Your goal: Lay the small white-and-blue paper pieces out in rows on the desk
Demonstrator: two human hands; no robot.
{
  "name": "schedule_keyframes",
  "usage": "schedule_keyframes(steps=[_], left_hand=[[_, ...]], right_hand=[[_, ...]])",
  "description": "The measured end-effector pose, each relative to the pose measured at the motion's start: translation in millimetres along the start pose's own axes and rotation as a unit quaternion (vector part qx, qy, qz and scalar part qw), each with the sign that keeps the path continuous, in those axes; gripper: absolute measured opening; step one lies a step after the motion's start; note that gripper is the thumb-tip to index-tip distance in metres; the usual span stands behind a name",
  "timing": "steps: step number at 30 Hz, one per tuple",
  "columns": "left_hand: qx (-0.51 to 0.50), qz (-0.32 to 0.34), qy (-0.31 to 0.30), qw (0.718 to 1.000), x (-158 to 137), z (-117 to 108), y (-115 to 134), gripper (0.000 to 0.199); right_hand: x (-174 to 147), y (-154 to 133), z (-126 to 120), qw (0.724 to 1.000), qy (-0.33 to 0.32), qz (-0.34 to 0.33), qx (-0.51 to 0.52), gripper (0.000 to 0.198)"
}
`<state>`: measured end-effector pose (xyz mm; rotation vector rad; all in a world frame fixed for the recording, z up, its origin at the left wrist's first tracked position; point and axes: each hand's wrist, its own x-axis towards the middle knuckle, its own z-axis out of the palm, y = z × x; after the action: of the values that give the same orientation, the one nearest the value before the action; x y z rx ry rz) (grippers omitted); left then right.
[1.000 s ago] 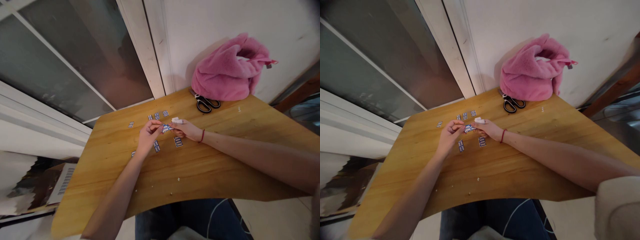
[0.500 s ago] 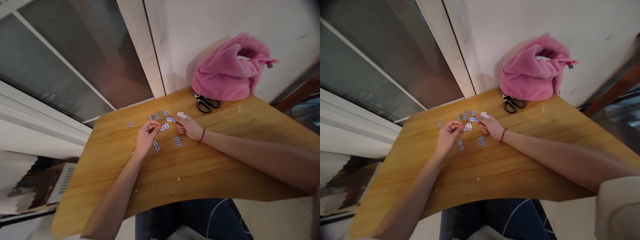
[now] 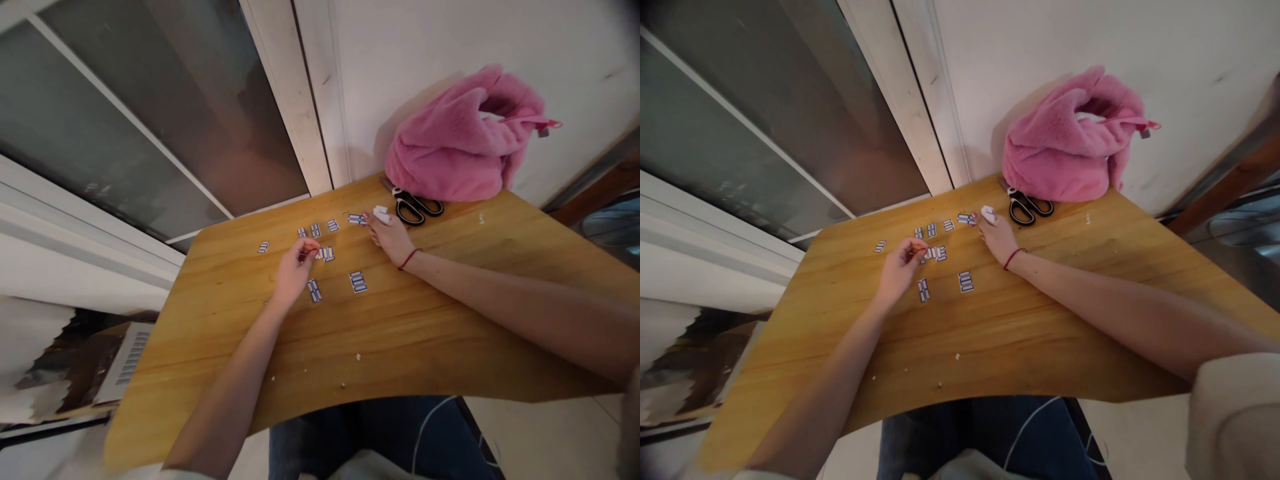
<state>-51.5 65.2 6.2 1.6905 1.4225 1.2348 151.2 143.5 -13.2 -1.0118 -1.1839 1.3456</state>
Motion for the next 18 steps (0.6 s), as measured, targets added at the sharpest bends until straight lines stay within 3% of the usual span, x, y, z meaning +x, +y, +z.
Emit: schedule_keyframes(steps=[4,11,18], left_hand=[[0.055,0.016,-0.054,0.997,13.6,13.2,-6.7,0.015],[0.111,0.058,-0.182,0.975,61.9,27.7,-14.5,0.025],[0.143,0.132,-0.238,0.952,74.9,37.5,-9.3,0.035]], right_hand=[[-0.6,1.0,2.1,1.0,0.0,0.0,0.007,0.039],[-1.3,0.4,1.7,1.0,-0.01,-0.003,0.022,0.043],[-0.8,1.2,1.9,0.999,-0.017,-0.005,0.034,0.041]])
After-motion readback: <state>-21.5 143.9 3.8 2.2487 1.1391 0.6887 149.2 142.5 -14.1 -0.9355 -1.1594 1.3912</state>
